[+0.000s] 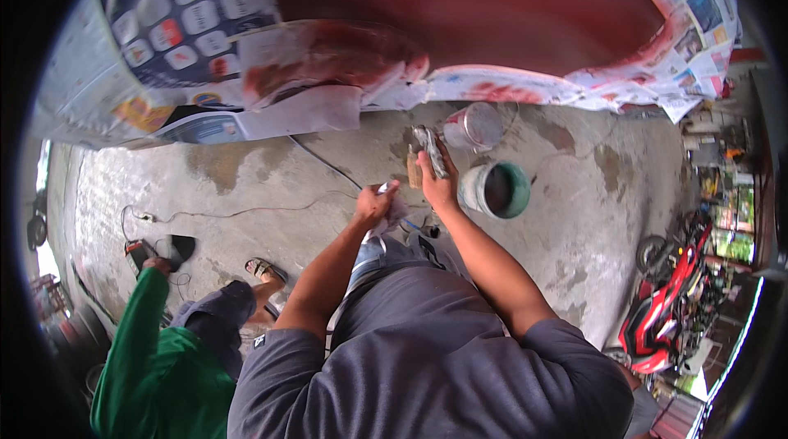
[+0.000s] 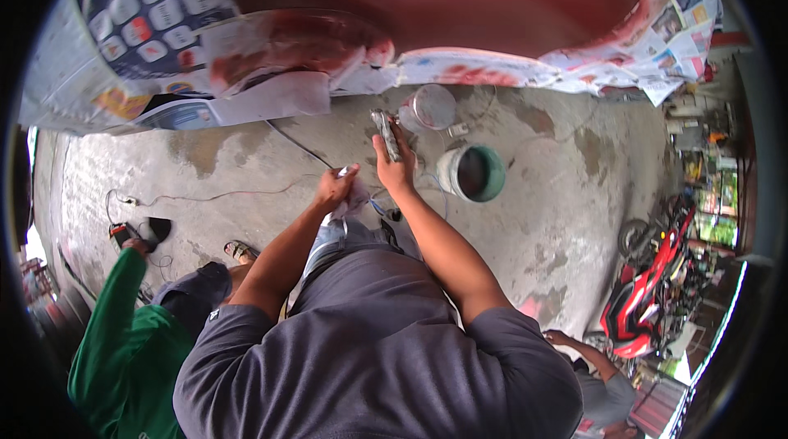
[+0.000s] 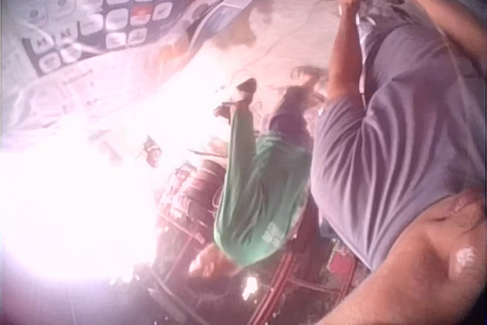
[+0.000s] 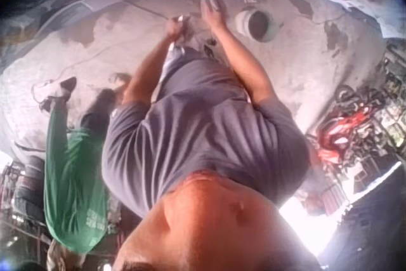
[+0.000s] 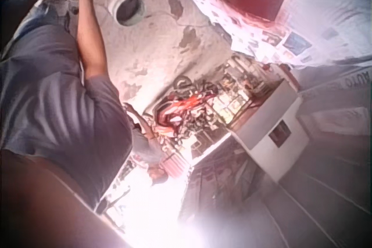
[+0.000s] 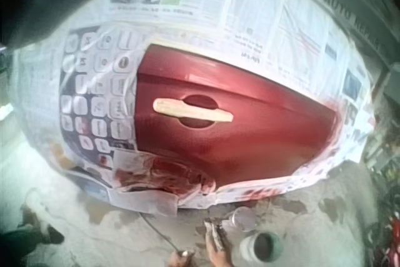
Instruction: The person sprays red paint onto a car hood using a spray gun, then uses a heat gun to dry the surface. The person also adjusts newspaper masking on the hood and wipes the spray gun with a cloth.
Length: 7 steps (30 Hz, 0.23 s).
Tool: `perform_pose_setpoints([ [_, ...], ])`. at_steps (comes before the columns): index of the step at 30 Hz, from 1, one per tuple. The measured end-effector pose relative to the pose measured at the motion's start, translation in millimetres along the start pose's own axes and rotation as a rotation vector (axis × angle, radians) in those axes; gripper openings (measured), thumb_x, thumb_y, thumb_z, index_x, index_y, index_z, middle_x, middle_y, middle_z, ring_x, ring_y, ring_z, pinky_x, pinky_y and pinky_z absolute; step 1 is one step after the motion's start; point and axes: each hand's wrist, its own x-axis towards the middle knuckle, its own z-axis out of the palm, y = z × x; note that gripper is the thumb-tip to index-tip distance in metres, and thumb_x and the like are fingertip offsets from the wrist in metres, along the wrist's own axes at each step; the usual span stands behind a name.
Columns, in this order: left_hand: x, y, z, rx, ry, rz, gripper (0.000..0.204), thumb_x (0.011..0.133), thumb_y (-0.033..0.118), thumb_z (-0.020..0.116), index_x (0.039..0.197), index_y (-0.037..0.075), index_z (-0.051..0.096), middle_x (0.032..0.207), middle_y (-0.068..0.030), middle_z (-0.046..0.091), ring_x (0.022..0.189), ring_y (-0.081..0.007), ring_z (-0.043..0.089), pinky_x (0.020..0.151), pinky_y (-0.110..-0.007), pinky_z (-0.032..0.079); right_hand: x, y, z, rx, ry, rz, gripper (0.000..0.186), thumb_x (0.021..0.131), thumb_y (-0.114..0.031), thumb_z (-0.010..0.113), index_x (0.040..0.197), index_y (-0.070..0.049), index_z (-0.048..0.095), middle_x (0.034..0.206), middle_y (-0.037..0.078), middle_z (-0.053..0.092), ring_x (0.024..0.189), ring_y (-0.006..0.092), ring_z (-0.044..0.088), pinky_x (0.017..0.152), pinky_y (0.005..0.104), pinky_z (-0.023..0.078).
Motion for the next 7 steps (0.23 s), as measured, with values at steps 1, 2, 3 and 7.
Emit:
perform_pose_setpoints([
  [1, 6.8, -12.2, 1.2, 0.105, 0.006, -0.016, 0.041, 0.089, 0.042, 0.066, 0.094, 0.002, 0.07, 0.088, -0.0134, 0.07, 0.078, -0.0225, 0.066, 0.071, -0.038, 0.053, -7.5, 7.7, -17.0, -0.001, 0.011, -0.019, 0.047, 0.095, -0.026, 0.066, 0.132, 0.001, 0.056, 0.13, 0.022, 0.061, 0.124, 0.0336, 0.058, 0.101, 0.0376, 0.047],
  [2, 11.7, -25.9, 3.8, 0.211, 0.012, -0.029, 0.05, 0.088, 0.05, 0.064, 0.096, 0.0, 0.07, 0.093, -0.0182, 0.07, 0.083, -0.0277, 0.068, 0.075, -0.04, 0.053, -15.5, 14.3, -35.0, -0.003, 0.023, -0.036, 0.046, 0.095, -0.023, 0.066, 0.133, 0.002, 0.056, 0.13, 0.021, 0.062, 0.124, 0.0321, 0.059, 0.101, 0.0372, 0.046],
  [3, 19.6, -38.4, 6.5, 0.315, 0.022, -0.036, 0.06, 0.086, 0.058, 0.063, 0.099, -0.001, 0.07, 0.098, -0.023, 0.071, 0.087, -0.0329, 0.07, 0.079, -0.042, 0.053, -21.1, 20.1, -52.3, -0.065, 0.049, -0.082, 0.047, 0.095, -0.022, 0.066, 0.133, 0.002, 0.055, 0.13, 0.02, 0.062, 0.124, 0.031, 0.058, 0.102, 0.0376, 0.046],
  [7, 72.5, -92.7, 47.5, 0.353, -0.126, 0.141, 0.054, 0.089, 0.053, 0.06, 0.107, 0.004, 0.073, 0.101, -0.028, 0.07, 0.105, -0.0346, 0.068, 0.094, -0.043, 0.051, -44.5, 73.2, -105.5, 0.036, 0.131, 0.03, 0.052, 0.097, -0.02, 0.063, 0.14, 0.002, 0.049, 0.132, 0.019, 0.062, 0.127, 0.0286, 0.056, 0.11, 0.0369, 0.039],
])
